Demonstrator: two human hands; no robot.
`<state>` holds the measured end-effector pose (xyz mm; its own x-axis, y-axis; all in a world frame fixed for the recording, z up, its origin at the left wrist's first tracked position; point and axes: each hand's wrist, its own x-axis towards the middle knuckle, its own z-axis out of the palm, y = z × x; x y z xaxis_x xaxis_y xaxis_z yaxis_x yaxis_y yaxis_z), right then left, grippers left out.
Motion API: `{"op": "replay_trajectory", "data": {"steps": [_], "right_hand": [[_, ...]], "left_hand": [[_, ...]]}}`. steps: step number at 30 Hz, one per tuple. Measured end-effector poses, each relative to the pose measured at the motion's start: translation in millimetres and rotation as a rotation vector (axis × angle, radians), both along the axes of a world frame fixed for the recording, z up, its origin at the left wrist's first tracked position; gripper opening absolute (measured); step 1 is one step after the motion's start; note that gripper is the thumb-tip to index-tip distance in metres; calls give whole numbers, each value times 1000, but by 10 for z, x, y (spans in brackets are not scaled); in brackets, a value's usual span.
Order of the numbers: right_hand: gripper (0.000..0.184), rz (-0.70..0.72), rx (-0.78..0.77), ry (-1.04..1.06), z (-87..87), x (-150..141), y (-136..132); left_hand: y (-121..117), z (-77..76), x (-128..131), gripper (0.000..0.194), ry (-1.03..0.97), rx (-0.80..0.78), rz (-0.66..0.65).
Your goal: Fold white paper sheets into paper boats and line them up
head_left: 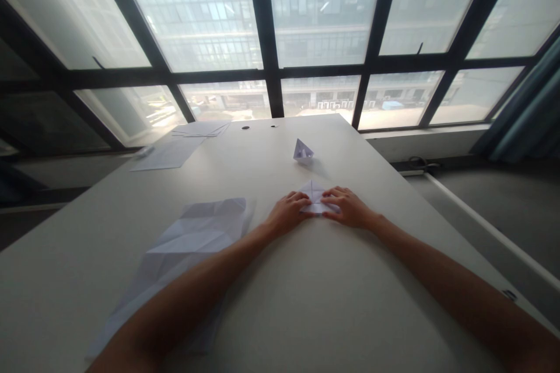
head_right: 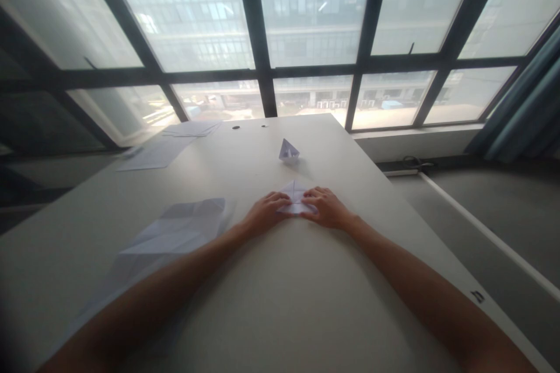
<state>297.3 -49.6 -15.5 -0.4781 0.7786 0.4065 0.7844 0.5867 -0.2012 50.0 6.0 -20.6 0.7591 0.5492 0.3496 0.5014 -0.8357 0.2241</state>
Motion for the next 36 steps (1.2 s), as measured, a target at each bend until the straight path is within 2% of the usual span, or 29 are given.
{"op": "replay_trajectory", "data": {"steps": [2,6,11,15,20,25,27,29,31,36], "right_hand": [[38,13,-1,-14,1,12,1],[23,2,12,16,-34,16,30],[25,-8,24,123,-110,15,94],[24,-72,36,179,-160,40,142],[20,-146,16,228,-181,66,157],[43,-242,72,230,-199,92,150],[40,-271,103,198,-202,102,146],[28,-280,118,152,-196,102,138],[18,-273,120,99,-180,90,127],[18,-244,77,11,-125,37,99]], "left_hand": [[7,-9,-3,29,-7,-6,11],[1,-8,3,28,-7,-23,59],[1,14,12,34,-33,-41,108],[3,30,7,36,-54,-56,205],[3,47,-14,38,-97,-55,244],[21,24,-31,32,-37,21,267],[30,14,-34,29,-28,67,276],[35,13,-27,30,-13,102,246],[30,14,-7,35,16,113,164],[-21,-26,72,43,35,-10,-27]]}}
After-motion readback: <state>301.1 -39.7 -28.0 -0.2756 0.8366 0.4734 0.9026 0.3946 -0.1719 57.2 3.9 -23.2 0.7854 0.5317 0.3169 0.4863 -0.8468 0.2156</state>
